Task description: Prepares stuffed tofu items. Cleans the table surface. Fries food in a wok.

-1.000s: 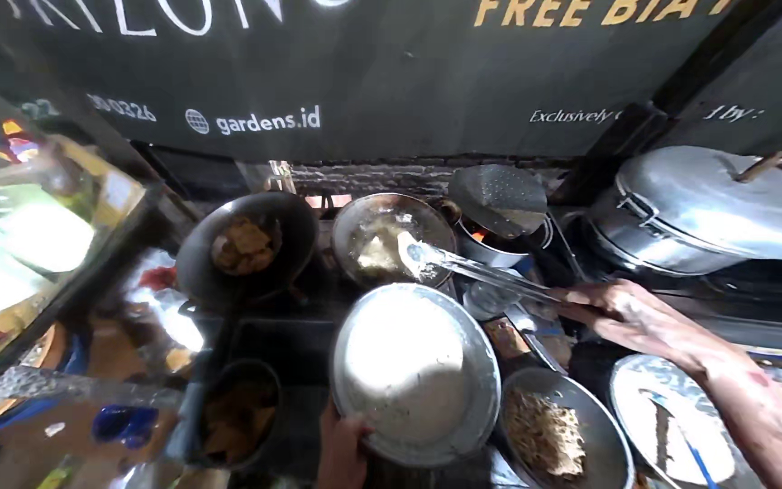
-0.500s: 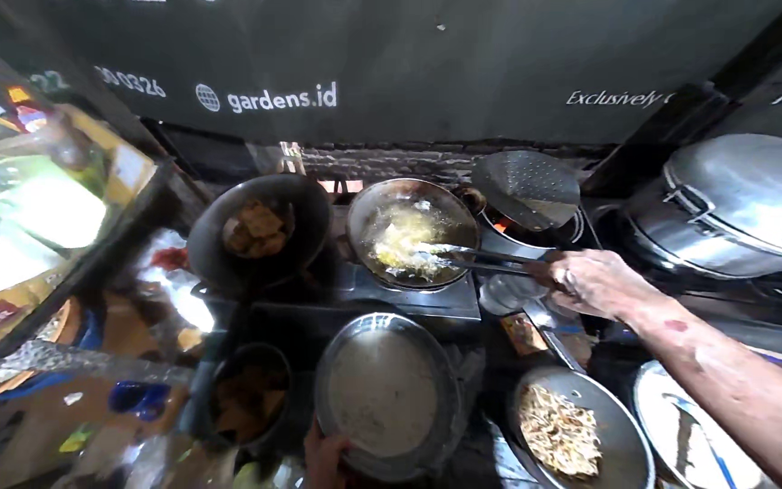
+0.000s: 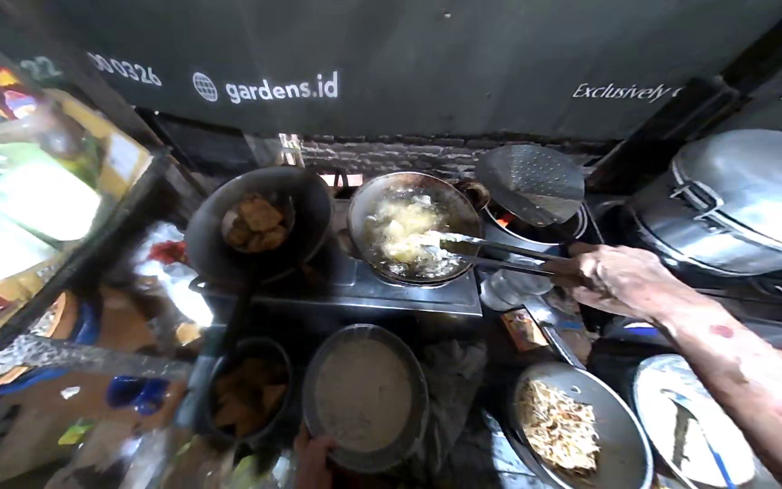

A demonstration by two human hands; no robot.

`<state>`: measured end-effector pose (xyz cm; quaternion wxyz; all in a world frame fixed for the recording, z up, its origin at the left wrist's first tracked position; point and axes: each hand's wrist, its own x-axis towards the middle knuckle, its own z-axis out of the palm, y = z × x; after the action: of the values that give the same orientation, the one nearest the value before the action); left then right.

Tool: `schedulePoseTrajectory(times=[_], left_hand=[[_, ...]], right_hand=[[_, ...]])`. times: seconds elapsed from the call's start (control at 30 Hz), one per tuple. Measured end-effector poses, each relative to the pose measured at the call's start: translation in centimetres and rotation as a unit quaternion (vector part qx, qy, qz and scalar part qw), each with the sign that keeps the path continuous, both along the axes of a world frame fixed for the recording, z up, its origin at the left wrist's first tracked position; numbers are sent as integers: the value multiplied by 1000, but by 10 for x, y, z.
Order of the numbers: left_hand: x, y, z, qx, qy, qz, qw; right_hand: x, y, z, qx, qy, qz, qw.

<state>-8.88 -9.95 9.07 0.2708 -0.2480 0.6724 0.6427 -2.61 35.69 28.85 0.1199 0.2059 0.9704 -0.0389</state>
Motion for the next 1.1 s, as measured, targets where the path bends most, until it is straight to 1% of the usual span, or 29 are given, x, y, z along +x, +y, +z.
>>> schedulePoseTrajectory(times=[0.2, 0.27, 0.33, 0.4, 0.43, 0.5, 0.6, 0.67, 0.7, 0.77, 0.83, 0.97, 1.03, 1.1], left_hand=[[-5, -7, -20, -7, 2, 14, 1000], [-11, -11, -25, -15, -2, 7, 1000], [-21, -16, -35, -14, -3, -3, 1000], [-28, -23, -42, -13, -12, -11, 1000], [-32, -25, -45, -15, -17, -15, 1000], [-37, -30, -49, -21, -23, -25, 999], [-46, -34, -53, -30, -27, -37, 999], [-52, -34, -51, -55, -22, -52, 997], [-54, -36, -51, -65, -26, -60, 996], [-57, -38, -50, -78, -24, -70, 994], [-60, -38, -47, -79, -15, -81, 993], [-60, -34, -53, -77, -4, -63, 995], [-58, -33, -50, -71, -7, -43, 996], [-57, -34, -50, -52, -1, -43, 998]], right_hand=[[24, -6, -6, -8, 98, 13, 995], [29, -5, -14, -28, 124, 9, 992], [35, 5, -31, -78, 155, 0, 985], [43, 15, -53, -146, 208, -7, 967], [50, 18, -59, -182, 230, -15, 956], [68, 16, -57, -238, 244, -43, 939], [90, -5, -29, -358, 209, -60, 908], [95, -26, -17, -417, 176, -28, 891], [95, -36, -19, -434, 161, 2, 886], [89, -57, -40, -431, 138, 77, 889], [78, -86, -71, -385, 127, 131, 905], [51, -143, -132, -382, 31, 144, 912], [35, -165, -147, -367, -60, 136, 918], [24, -178, -157, -340, -116, 147, 922]])
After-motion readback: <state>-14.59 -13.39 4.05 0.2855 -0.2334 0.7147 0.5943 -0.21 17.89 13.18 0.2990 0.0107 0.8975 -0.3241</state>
